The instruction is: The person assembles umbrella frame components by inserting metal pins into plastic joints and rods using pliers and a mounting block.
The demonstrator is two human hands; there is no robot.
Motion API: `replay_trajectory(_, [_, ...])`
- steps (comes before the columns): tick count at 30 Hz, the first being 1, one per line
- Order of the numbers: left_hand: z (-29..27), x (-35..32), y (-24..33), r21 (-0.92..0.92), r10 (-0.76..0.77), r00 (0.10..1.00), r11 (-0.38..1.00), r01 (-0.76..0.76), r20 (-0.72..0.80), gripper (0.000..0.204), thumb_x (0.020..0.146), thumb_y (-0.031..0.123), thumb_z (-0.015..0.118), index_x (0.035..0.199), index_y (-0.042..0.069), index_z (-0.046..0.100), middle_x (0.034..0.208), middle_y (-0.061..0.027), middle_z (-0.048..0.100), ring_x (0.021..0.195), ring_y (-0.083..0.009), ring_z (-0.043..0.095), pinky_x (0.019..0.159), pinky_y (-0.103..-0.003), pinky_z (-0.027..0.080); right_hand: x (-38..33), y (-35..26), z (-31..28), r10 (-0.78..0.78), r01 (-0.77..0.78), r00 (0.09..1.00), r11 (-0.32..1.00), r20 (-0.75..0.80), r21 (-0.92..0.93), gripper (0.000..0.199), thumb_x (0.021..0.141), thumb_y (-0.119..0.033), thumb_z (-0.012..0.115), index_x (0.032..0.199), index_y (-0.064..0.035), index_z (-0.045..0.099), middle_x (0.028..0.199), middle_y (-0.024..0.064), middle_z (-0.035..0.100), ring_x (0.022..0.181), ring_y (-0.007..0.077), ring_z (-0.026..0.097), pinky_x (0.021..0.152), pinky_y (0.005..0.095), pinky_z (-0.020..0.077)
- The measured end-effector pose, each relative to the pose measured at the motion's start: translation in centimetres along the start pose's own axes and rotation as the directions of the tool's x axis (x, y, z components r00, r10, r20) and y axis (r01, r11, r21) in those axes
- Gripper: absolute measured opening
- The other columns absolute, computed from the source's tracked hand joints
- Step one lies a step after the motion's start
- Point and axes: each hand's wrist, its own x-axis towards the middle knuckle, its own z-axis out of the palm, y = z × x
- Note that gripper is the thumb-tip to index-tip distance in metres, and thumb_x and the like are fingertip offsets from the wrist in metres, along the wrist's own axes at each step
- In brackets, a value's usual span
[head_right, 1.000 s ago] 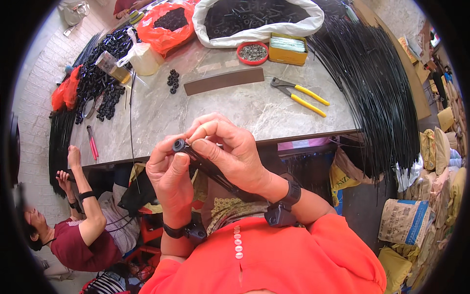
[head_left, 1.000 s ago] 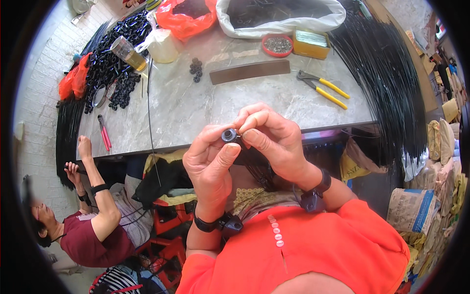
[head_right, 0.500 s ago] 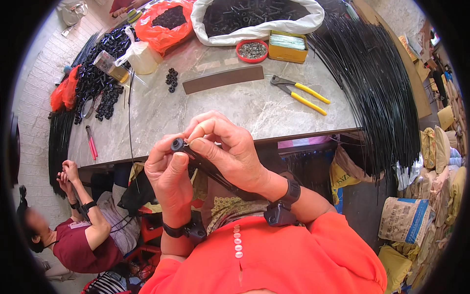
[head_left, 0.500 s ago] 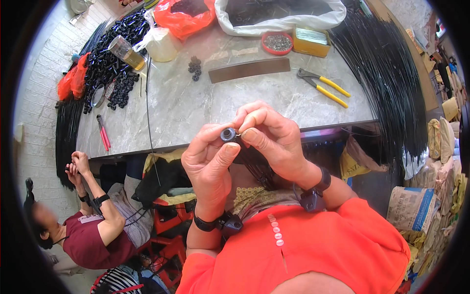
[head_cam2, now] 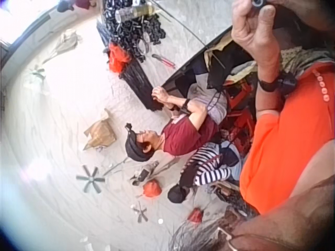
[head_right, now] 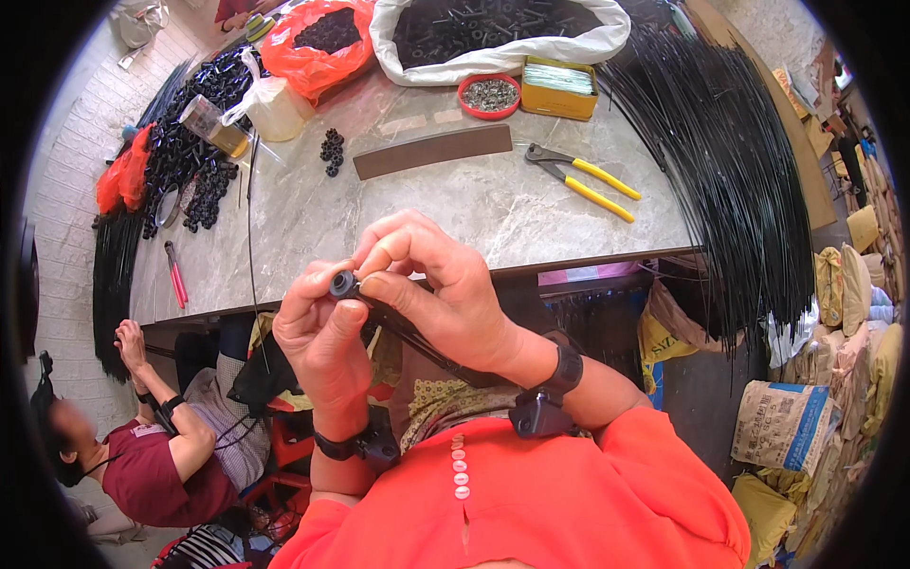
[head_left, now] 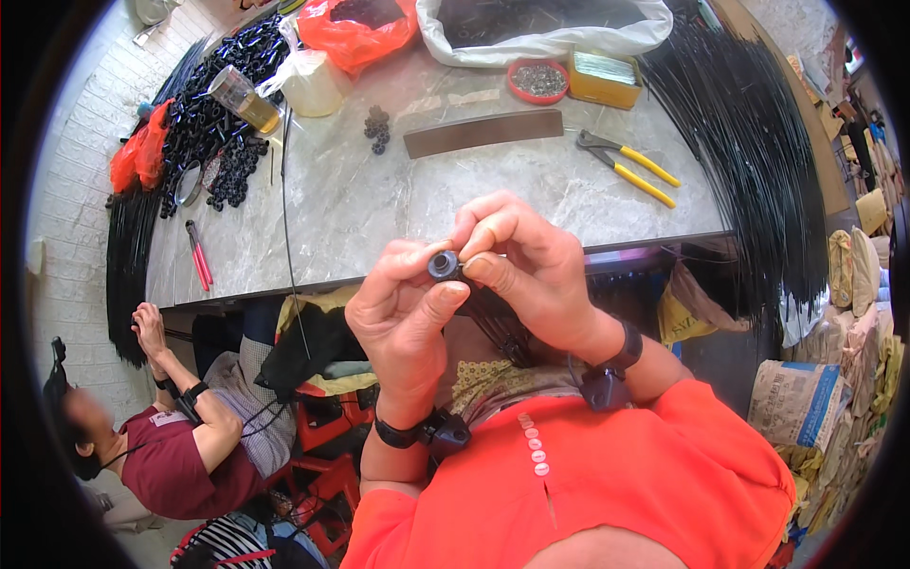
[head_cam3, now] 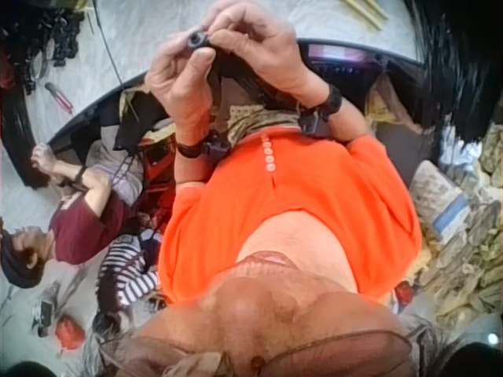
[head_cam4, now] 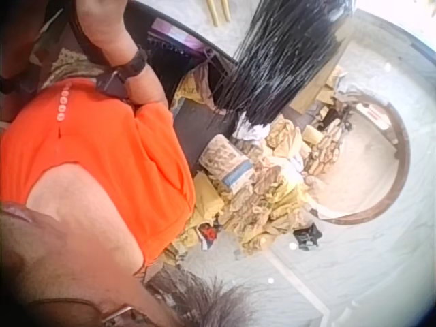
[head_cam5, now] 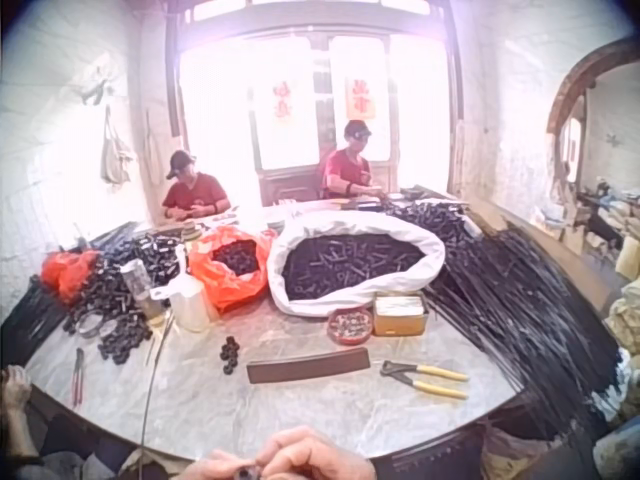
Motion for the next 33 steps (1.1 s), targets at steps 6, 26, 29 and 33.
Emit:
replay_trajectory(6, [-0.2, 0.9, 0.0, -0.065, -0.076, 0.984, 0.994, 0.087, 0.163, 0.036, 0.079, -0.015, 0.071, 0.113, -0.004, 0.068, 0.104, -0.0124, 0.063, 0.091, -0.0222, 0.064, 0.079, -0.035, 0.056, 2.2, -1.7, -2.5, 0.447, -0.527, 0.85, 0.735, 0.279, 0.426, 0.04, 0.082, 0.001, 0.08, 0.115, -0.0011, 0.058, 0.105, 0.0074, 0.062, 0.091, 0.0118, 0.062, 0.073, 0.0245, 0.0544])
replay_trajectory(26, [-2.3, 1.6, -0.5, -0.097, -0.14, 0.983, 0.984, 0.151, 0.118, 0.03, 0.088, 0.006, 0.075, 0.116, -0.001, 0.067, 0.108, -0.0168, 0.067, 0.092, -0.0294, 0.068, 0.077, -0.045, 0.059, 0.6, 0.6, -21.3, 0.069, -0.012, 0.997, -0.1, -0.019, -0.995, 0.031, 0.095, -0.033, 0.067, 0.105, -0.0032, 0.064, 0.094, 0.0105, 0.065, 0.085, 0.0278, 0.066, 0.072, 0.039, 0.0523])
replay_trajectory(29, [-2.0, 1.5, -0.1, -0.158, -0.188, 0.981, 0.968, 0.193, 0.048, 0.027, 0.085, -0.008, 0.071, 0.112, -0.006, 0.069, 0.099, -0.0146, 0.067, 0.087, -0.0268, 0.069, 0.081, -0.04, 0.057, 2.3, -4.5, -15.3, 0.739, -0.743, 0.66, 0.614, -0.138, -0.266, 0.028, 0.1, -0.028, 0.063, 0.103, -0.0006, 0.062, 0.08, 0.0085, 0.066, 0.063, 0.0183, 0.066, 0.057, 0.031, 0.0516])
replay_trajectory(33, [-2.1, 1.6, -0.1, -0.159, -0.177, 0.983, 0.97, 0.182, 0.044, 0.027, 0.086, -0.007, 0.072, 0.112, -0.006, 0.069, 0.098, -0.014, 0.067, 0.087, -0.0264, 0.069, 0.082, -0.04, 0.057, 3.0, -9.9, -8.2, 0.828, -0.661, 0.475, 0.559, 0.296, -0.502, 0.024, 0.1, -0.021, 0.061, 0.111, 0.0007, 0.059, 0.078, 0.0045, 0.064, 0.058, 0.0097, 0.061, 0.053, 0.0242, 0.0483])
